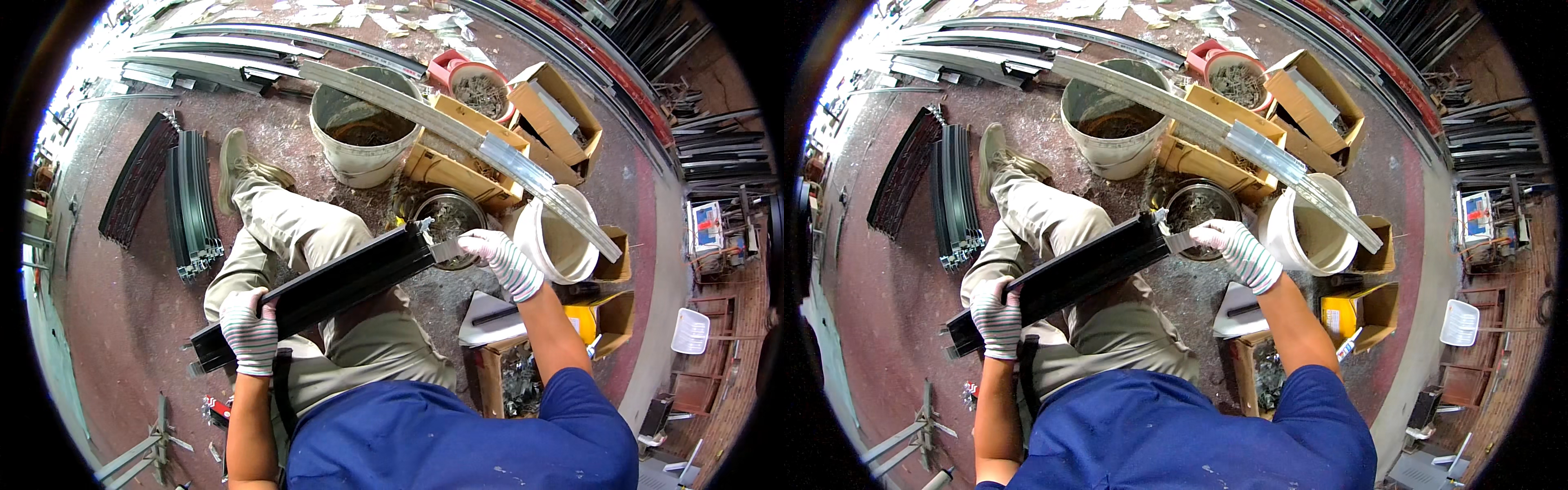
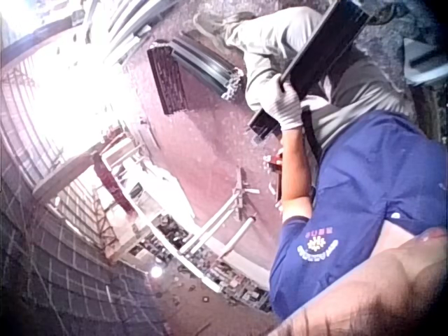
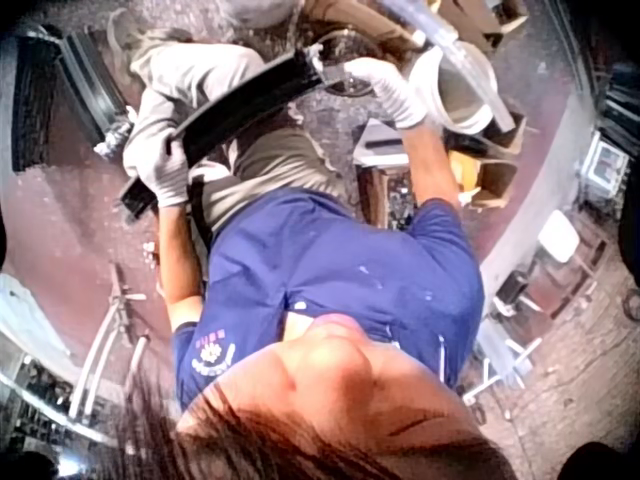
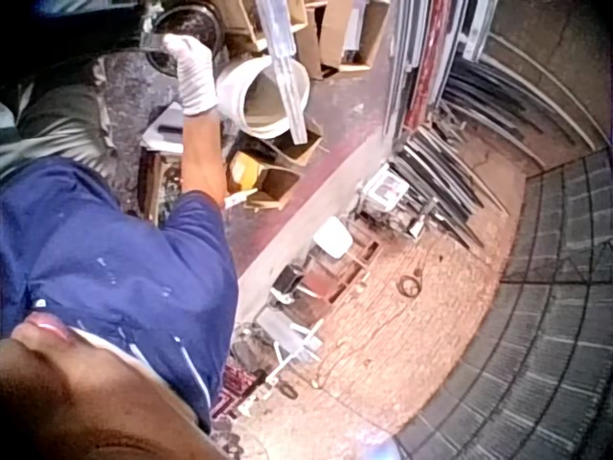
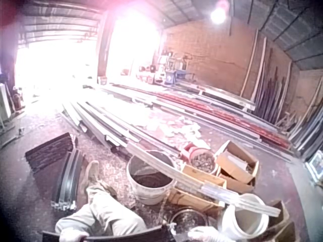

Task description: The person sits on the floor and repeatedly inserts small metal clips into the grooves of long dark metal profiles. They pick up a profile, insert clips from a nearby container, and place the profile on a growing stack on the floor.

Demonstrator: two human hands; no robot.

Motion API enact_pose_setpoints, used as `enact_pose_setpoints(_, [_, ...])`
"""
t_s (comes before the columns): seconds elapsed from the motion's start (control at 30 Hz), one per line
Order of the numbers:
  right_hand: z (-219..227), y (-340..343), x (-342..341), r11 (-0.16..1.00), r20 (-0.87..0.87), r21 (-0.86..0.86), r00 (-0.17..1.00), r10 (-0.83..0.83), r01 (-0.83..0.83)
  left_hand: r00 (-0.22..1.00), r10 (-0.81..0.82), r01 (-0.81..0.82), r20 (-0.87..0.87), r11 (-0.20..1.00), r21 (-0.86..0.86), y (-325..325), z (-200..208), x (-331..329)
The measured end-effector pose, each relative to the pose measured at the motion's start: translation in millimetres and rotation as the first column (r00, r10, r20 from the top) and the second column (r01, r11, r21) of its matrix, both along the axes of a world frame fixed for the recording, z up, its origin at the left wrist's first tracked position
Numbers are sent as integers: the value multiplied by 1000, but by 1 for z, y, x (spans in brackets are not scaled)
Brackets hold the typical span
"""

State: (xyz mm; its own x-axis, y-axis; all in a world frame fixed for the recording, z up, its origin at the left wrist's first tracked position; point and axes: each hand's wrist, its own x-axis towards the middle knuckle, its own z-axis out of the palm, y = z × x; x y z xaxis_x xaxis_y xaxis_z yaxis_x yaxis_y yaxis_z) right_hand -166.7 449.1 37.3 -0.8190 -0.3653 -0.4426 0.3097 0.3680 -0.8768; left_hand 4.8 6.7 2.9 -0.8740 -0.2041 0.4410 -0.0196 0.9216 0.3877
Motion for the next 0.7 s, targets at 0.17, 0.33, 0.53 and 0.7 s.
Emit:
enact_pose_setpoints(0.17, [-5, -5, 1, 998, -33, -59, 999, -17, 15, 1000, -3, 3, -1, 1000, -5, -1, -2, 2])
enact_pose_setpoints(0.33, [-2, -8, -9, 998, -21, 11, 998, 62, -62, 1000, 3, -3, 9, 1000, -15, -4, -1, 4])
enact_pose_setpoints(0.53, [-8, -8, -18, 981, -70, -19, 979, 190, -191, 999, 22, -22, 40, 1000, 2, -3, -3, 3])
enact_pose_setpoints(0.7, [-21, -10, -15, 975, -133, 28, 966, 222, -221, 998, 6, -7, 66, 1000, 7, -3, -1, 1])
